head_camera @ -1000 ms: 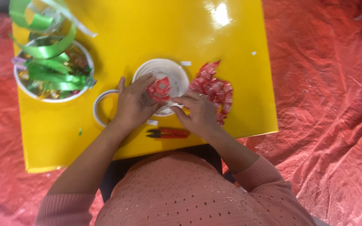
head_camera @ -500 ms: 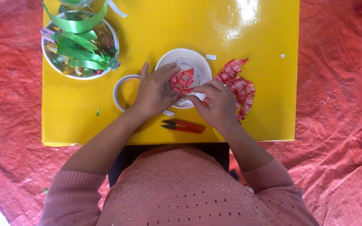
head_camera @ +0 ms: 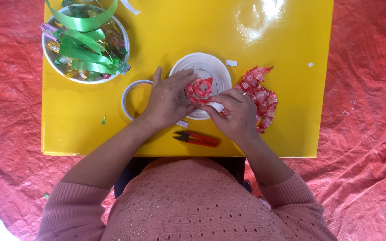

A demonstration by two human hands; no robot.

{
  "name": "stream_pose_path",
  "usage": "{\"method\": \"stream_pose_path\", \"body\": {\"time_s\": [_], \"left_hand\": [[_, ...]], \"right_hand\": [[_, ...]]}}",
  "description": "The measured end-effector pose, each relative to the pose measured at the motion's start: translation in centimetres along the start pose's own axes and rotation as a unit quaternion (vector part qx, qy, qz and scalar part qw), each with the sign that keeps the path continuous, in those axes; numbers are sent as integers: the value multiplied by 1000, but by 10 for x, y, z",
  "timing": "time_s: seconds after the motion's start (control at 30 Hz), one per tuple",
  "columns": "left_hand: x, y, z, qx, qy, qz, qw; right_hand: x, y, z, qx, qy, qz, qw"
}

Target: Assembling a decorative candy arrangement by sticking wrapped candies onto a bowl using adhesive.

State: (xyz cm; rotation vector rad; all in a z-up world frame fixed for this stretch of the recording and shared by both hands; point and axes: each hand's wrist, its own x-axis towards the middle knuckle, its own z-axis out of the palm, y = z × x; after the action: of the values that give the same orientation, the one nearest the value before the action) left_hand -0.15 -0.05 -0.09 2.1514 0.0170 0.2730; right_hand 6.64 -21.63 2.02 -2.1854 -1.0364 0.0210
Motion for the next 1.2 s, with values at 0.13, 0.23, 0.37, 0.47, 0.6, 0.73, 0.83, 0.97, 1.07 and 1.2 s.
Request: {"method": "stream_pose_path", "body": {"time_s": [0.13, 0.23, 0.37, 0.47, 0.6, 0.73, 0.83, 0.97, 1.07, 1.2], "left_hand": [[1, 1, -2, -3, -3, -6, 1000], [1, 1, -1, -7, -4, -4, 1000], [1, 1, -4, -6, -8, 2, 1000], [1, 2, -5, -7, -10, 3, 1000], [0, 2, -3, -10, -7, 1, 1000], [0, 0, -2, -10, -6, 2, 1000], [1, 1, -3, -10, -4, 3, 1000], [1, 1, -4, 0, -11, 6, 1000], [1, 0, -2, 2, -11, 9, 1000], [1, -4, 0, -3, -8, 16, 1000]], "right_hand": [[1, 0, 1, 37, 14, -14, 999], [-1, 1, 2, 49, 10, -5, 999], [2, 1, 3, 46, 2, -7, 999], [2, 3, 3, 52, 0, -11, 999], [0, 6, 4, 52, -1, -18, 998], [0, 6, 4, 50, -1, -16, 999], [0, 7, 5, 46, -3, -14, 999], [-1, 7, 5, 56, 5, -8, 998], [-1, 4, 3, 58, 13, -3, 998], [-4, 0, -4, 57, 19, -2, 998]]}}
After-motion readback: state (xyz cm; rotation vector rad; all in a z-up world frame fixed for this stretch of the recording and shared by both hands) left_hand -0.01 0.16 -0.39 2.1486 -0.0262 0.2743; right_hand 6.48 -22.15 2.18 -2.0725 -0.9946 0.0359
